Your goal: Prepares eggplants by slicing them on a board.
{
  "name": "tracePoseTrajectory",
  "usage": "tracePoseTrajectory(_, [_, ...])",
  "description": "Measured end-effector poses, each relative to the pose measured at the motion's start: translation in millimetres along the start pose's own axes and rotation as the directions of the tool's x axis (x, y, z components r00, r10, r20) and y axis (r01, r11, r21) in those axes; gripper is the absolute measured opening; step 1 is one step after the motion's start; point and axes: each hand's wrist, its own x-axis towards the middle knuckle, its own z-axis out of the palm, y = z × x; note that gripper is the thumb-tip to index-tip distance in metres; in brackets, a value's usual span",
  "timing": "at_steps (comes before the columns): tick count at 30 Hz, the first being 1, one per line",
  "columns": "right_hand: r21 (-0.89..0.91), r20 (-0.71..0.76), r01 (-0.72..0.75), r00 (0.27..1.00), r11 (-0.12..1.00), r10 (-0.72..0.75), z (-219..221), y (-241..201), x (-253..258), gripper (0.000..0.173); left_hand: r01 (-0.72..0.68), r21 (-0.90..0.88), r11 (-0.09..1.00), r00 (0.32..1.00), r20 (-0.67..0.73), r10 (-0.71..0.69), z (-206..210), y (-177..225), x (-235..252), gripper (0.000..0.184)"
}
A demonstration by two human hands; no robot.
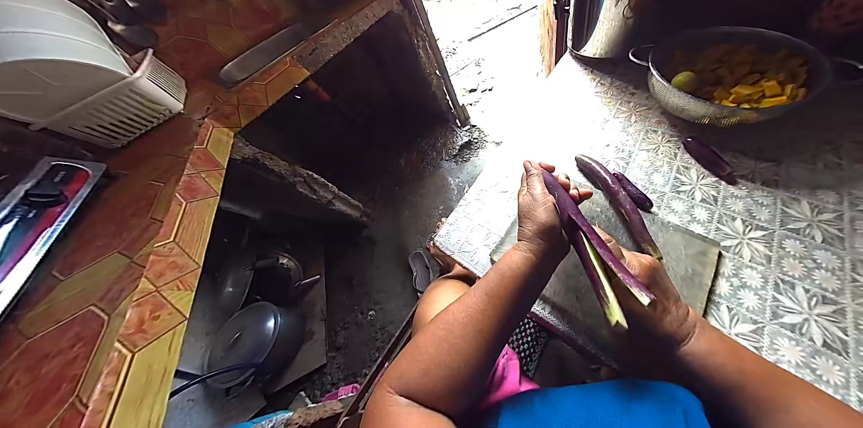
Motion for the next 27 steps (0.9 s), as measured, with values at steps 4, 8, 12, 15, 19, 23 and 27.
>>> tracePoseTrajectory(4, [-0.057, -0.052, 0.04, 0.998, 0.998, -0.043, 5.3, 7.0, -1.2, 0.04, 0.041, -0.001, 0.999, 0.999, 0.013, -0.041, 3.6, -5.0, -7.5, 0.047])
tracePoseTrajectory(8, [-0.081, -0.031, 0.01, 0.999, 0.997, -0.012, 5.8, 4.0, -2.1, 0.038, 0.074, -0.025, 0.997, 0.997, -0.029, -0.075, 4.7, -5.7, -9.8, 0.05])
tracePoseTrajectory(12, [-0.068, -0.045, -0.009, 0.999, 0.998, 0.006, 5.5, 3.9, -0.5, 0.039, 0.124, -0.005, 0.992, 0.991, -0.059, -0.124, 7.0, -7.6, -15.4, 0.05])
tracePoseTrajectory(15, [-0.097, -0.036, -0.004, 0.999, 0.995, 0.0, 3.8, 0.6, 2.1, 0.038, 0.157, 0.001, 0.988, 0.986, -0.062, -0.157, 4.6, -8.5, -17.2, 0.051])
tracePoseTrajectory(19, [-0.15, -0.044, -0.03, 0.999, 0.988, 0.024, 5.1, 1.4, 3.7, 0.038, 0.156, 0.025, 0.987, 0.986, -0.069, -0.154, 3.6, -13.1, -24.6, 0.052])
tracePoseTrajectory(23, [-0.187, -0.023, -0.015, 1.0, 0.982, 0.011, 7.0, 5.3, 3.8, 0.037, 0.208, 0.009, 0.978, 0.978, -0.029, -0.207, 1.5, -13.7, -30.6, 0.046])
tracePoseTrajectory(27, [-0.231, -0.007, -0.018, 1.0, 0.973, 0.017, 1.1, 7.0, 7.5, 0.037, 0.252, 0.029, 0.967, 0.968, -0.004, -0.252, -1.9, -13.6, -30.7, 0.048])
